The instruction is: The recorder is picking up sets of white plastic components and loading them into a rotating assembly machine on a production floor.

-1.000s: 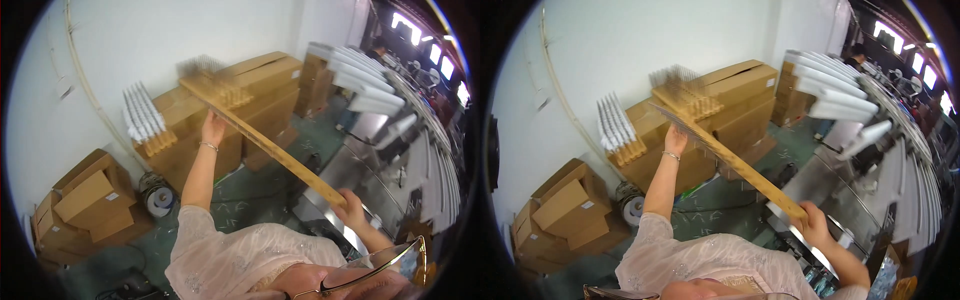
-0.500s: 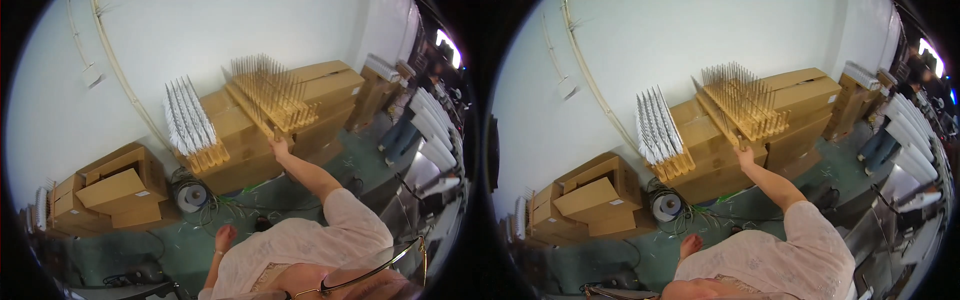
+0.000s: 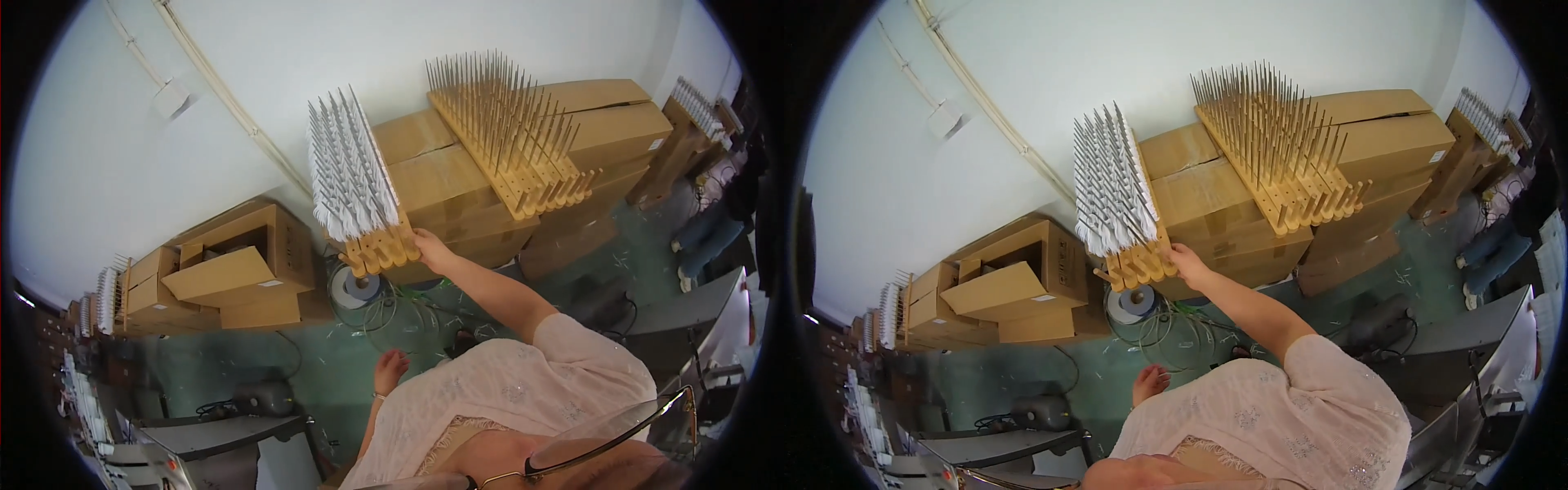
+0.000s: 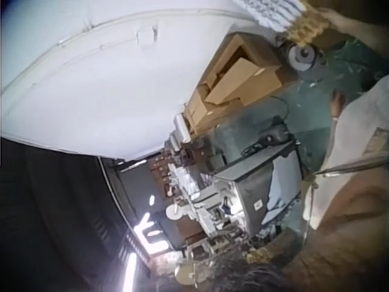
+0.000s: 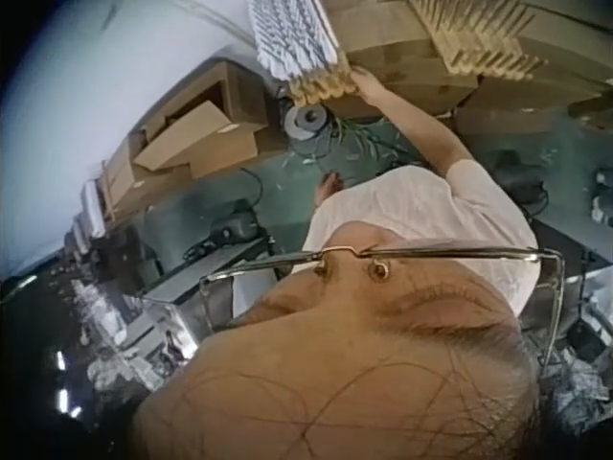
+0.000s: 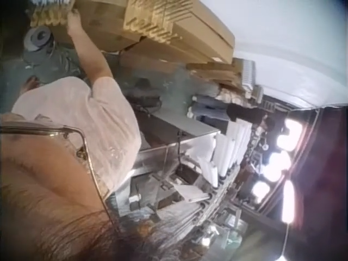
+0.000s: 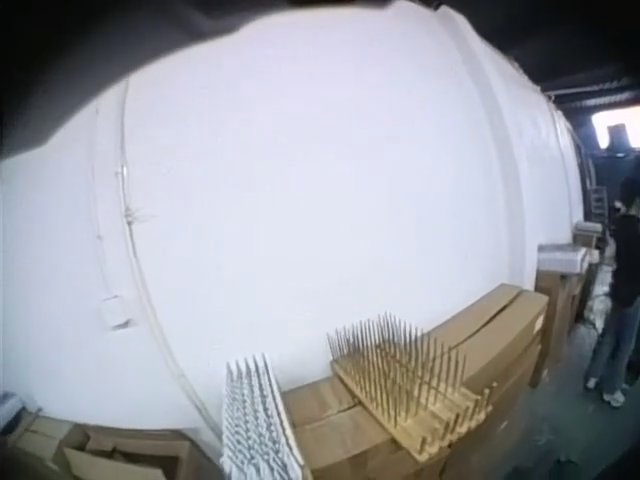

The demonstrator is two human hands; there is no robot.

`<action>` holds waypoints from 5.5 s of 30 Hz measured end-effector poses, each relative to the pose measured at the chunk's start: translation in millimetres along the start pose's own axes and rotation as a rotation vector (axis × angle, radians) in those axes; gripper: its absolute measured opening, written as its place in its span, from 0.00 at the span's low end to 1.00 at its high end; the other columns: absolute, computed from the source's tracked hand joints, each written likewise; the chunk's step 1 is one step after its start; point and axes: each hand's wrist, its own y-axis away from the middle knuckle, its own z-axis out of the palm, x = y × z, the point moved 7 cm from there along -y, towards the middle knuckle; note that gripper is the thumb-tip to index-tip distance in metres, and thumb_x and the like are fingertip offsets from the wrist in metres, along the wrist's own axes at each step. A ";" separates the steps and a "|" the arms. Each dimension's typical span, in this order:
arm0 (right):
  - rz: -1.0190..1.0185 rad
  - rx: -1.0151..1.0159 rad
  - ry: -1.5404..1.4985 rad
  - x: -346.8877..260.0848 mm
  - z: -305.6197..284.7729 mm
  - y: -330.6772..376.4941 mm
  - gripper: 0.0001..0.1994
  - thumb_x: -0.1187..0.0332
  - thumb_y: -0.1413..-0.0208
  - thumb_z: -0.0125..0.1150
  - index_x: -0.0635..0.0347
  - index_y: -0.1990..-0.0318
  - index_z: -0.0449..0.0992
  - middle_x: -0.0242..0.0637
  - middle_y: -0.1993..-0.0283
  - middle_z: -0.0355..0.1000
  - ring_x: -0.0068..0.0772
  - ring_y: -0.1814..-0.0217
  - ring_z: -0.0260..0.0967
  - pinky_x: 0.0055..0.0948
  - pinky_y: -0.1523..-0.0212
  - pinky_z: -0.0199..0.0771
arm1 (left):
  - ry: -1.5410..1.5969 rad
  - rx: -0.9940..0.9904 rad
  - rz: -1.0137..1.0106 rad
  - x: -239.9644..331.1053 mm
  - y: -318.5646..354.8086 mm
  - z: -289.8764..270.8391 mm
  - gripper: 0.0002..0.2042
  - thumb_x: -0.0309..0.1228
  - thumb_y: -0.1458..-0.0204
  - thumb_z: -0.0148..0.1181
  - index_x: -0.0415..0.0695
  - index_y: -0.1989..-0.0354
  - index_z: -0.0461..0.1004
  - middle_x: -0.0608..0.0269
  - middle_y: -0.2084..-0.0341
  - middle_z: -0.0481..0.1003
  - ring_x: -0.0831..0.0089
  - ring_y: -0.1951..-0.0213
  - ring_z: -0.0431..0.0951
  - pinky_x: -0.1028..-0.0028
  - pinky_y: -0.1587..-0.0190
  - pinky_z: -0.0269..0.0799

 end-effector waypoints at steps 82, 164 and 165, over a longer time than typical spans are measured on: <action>-1.389 1.589 -0.109 24.4 -147.8 1138.7 0.11 0.62 0.49 0.47 0.58 0.65 0.70 0.30 0.71 0.68 0.21 0.73 0.65 0.19 0.81 0.61 | -0.364 -1.221 1.302 -72.2 420.0 428.0 0.07 0.23 0.51 0.44 0.36 0.67 0.68 0.53 0.76 0.70 0.63 0.75 0.72 0.70 0.72 0.66; -0.739 2.221 1.348 -1.6 141.0 677.2 0.08 0.78 0.59 0.52 0.65 0.68 0.70 0.38 0.78 0.66 0.33 0.79 0.63 0.27 0.79 0.63 | -0.796 -2.746 -0.535 -144.2 401.2 373.8 0.22 0.23 0.51 0.47 0.38 0.47 0.53 0.60 0.76 0.71 0.75 0.76 0.73 0.81 0.70 0.67; -0.746 2.208 1.354 -7.0 147.1 678.5 0.08 0.78 0.59 0.52 0.65 0.68 0.70 0.38 0.78 0.66 0.33 0.79 0.63 0.27 0.79 0.63 | -0.683 -2.647 -0.571 -151.8 390.3 392.9 0.18 0.23 0.52 0.46 0.38 0.50 0.57 0.62 0.80 0.70 0.76 0.79 0.71 0.81 0.73 0.66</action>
